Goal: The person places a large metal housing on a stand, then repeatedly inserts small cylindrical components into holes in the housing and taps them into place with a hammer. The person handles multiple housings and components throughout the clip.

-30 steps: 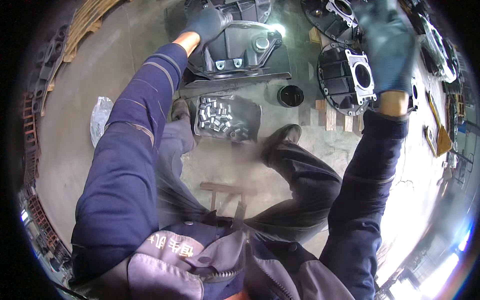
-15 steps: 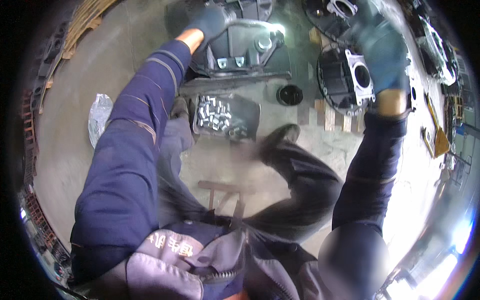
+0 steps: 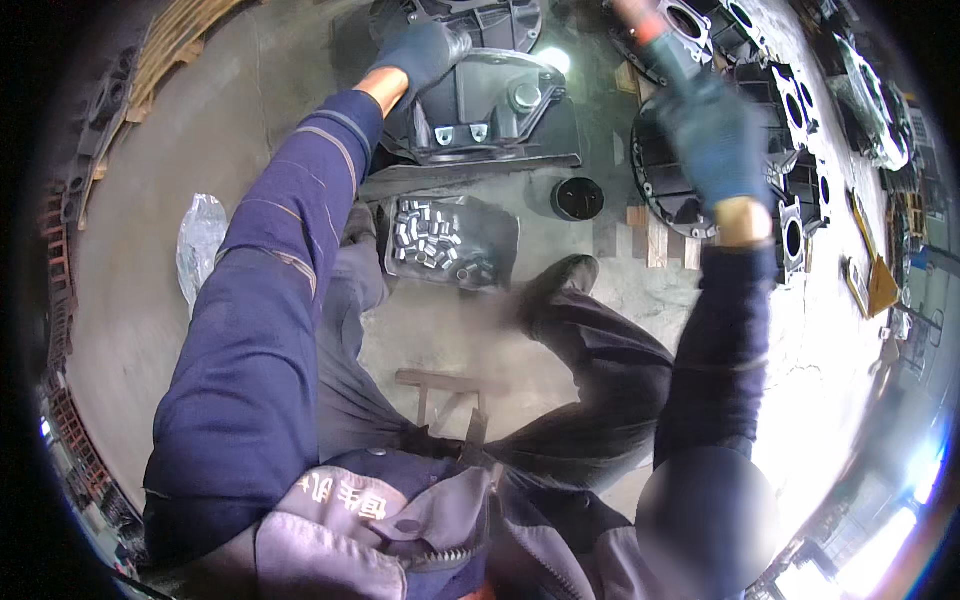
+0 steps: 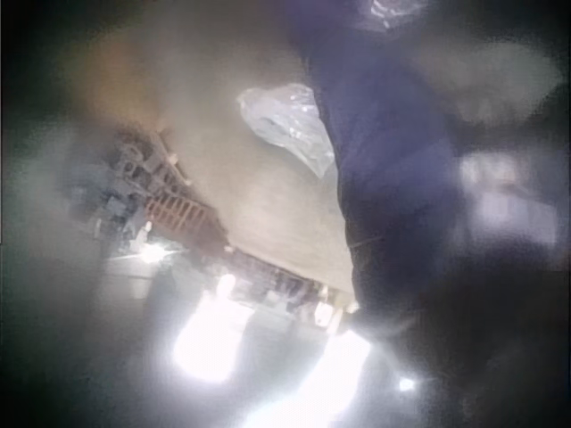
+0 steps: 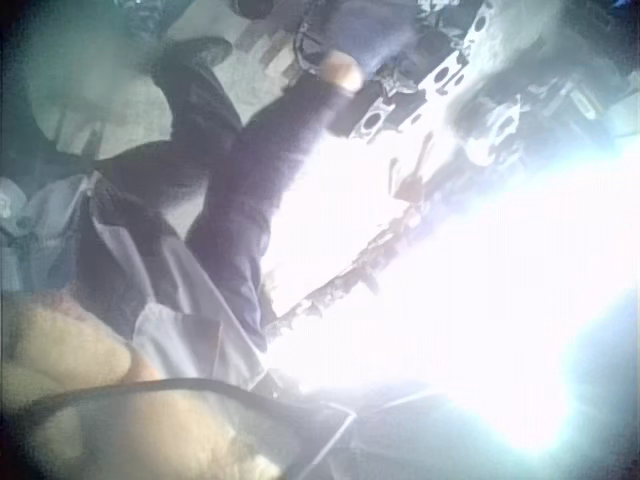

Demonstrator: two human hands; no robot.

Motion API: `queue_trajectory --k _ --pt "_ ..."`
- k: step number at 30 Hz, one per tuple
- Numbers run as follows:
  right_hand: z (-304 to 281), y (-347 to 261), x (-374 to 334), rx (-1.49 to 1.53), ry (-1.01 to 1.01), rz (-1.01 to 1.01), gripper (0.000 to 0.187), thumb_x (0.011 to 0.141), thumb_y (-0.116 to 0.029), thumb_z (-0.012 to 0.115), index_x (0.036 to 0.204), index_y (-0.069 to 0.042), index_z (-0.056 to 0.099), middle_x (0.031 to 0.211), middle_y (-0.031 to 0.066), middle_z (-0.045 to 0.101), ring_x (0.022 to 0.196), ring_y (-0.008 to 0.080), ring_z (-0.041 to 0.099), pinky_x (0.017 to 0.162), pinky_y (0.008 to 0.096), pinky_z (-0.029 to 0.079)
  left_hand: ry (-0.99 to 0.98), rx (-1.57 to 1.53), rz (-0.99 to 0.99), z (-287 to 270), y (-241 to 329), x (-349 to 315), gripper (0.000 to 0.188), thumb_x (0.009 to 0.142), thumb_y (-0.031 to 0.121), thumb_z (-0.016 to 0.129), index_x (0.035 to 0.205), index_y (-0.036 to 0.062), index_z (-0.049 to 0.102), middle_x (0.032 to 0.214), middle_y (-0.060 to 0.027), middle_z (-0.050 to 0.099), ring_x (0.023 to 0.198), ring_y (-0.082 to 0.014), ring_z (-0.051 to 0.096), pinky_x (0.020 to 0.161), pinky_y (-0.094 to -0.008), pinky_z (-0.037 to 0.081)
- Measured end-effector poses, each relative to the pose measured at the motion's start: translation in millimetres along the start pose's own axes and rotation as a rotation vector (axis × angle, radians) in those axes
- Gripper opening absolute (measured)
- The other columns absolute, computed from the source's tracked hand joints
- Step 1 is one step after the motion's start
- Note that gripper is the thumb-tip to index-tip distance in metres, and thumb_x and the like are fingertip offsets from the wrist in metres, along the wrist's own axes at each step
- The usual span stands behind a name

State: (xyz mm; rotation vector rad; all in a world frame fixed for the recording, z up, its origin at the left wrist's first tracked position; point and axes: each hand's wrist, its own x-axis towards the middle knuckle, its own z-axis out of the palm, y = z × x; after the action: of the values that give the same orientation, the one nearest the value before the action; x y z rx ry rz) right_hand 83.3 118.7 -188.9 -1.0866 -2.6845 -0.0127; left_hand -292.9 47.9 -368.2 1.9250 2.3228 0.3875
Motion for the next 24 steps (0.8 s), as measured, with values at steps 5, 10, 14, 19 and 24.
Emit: queue_trajectory --k 5,10,14,19,24 --pt "-19.5 -52.8 -3.0 0.313 0.47 0.075 0.023 0.103 -0.017 0.055 0.106 -0.006 0.075 0.081 0.0073 0.074 0.067 0.0136 0.072 0.053 0.0254 0.055 -0.032 -0.069 -0.139 -1.5 4.5 -5.5 0.049 0.102 0.043 0.051 0.11 0.0015 0.075 0.111 -0.0262 0.071 0.104 -0.0419 0.069 0.092 -0.048 0.052" --pt "127.9 -23.9 -63.7 0.163 -0.398 0.361 0.037 0.087 -0.032 0.07 0.106 0.0 0.072 0.101 0.0315 0.07 0.101 0.0485 0.067 0.089 0.0521 0.054 -0.073 -0.275 -0.204 -18.1 16.7 -7.2 0.052 0.102 0.045 0.048 0.111 0.0013 0.075 0.115 -0.0252 0.071 0.109 -0.0427 0.068 0.096 -0.0483 0.052" --pt "80.9 17.6 -41.1 0.022 -0.28 0.204 0.04 0.087 -0.037 0.073 0.104 -0.002 0.074 0.093 0.0269 0.073 0.09 0.0438 0.072 0.078 0.0503 0.057 -0.103 -0.018 -0.105 -18.7 24.9 -15.0 0.052 0.102 0.046 0.048 0.11 0.0031 0.075 0.116 -0.0244 0.071 0.111 -0.0419 0.068 0.097 -0.0494 0.051" --pt "-51.1 -13.5 21.6 -0.094 0.235 -0.117 0.034 0.103 -0.032 0.061 0.089 -0.003 0.072 0.07 0.0069 0.071 0.058 0.0167 0.069 0.05 0.0358 0.053 -0.016 -0.085 -0.087 -15.1 19.8 -17.6 0.049 0.103 0.044 0.047 0.111 0.0051 0.075 0.116 -0.0241 0.071 0.111 -0.0406 0.068 0.097 -0.0497 0.05" --pt "65.1 -49.6 -38.4 0.125 0.354 0.058 0.03 0.094 -0.031 0.066 0.094 -0.002 0.072 0.081 0.0175 0.072 0.075 0.0369 0.069 0.068 0.0475 0.055 -0.043 -0.052 -0.079 -11.1 13.8 -8.1 0.048 0.102 0.041 0.045 0.113 0.0055 0.075 0.117 -0.0233 0.071 0.109 -0.042 0.068 0.095 -0.0484 0.052"
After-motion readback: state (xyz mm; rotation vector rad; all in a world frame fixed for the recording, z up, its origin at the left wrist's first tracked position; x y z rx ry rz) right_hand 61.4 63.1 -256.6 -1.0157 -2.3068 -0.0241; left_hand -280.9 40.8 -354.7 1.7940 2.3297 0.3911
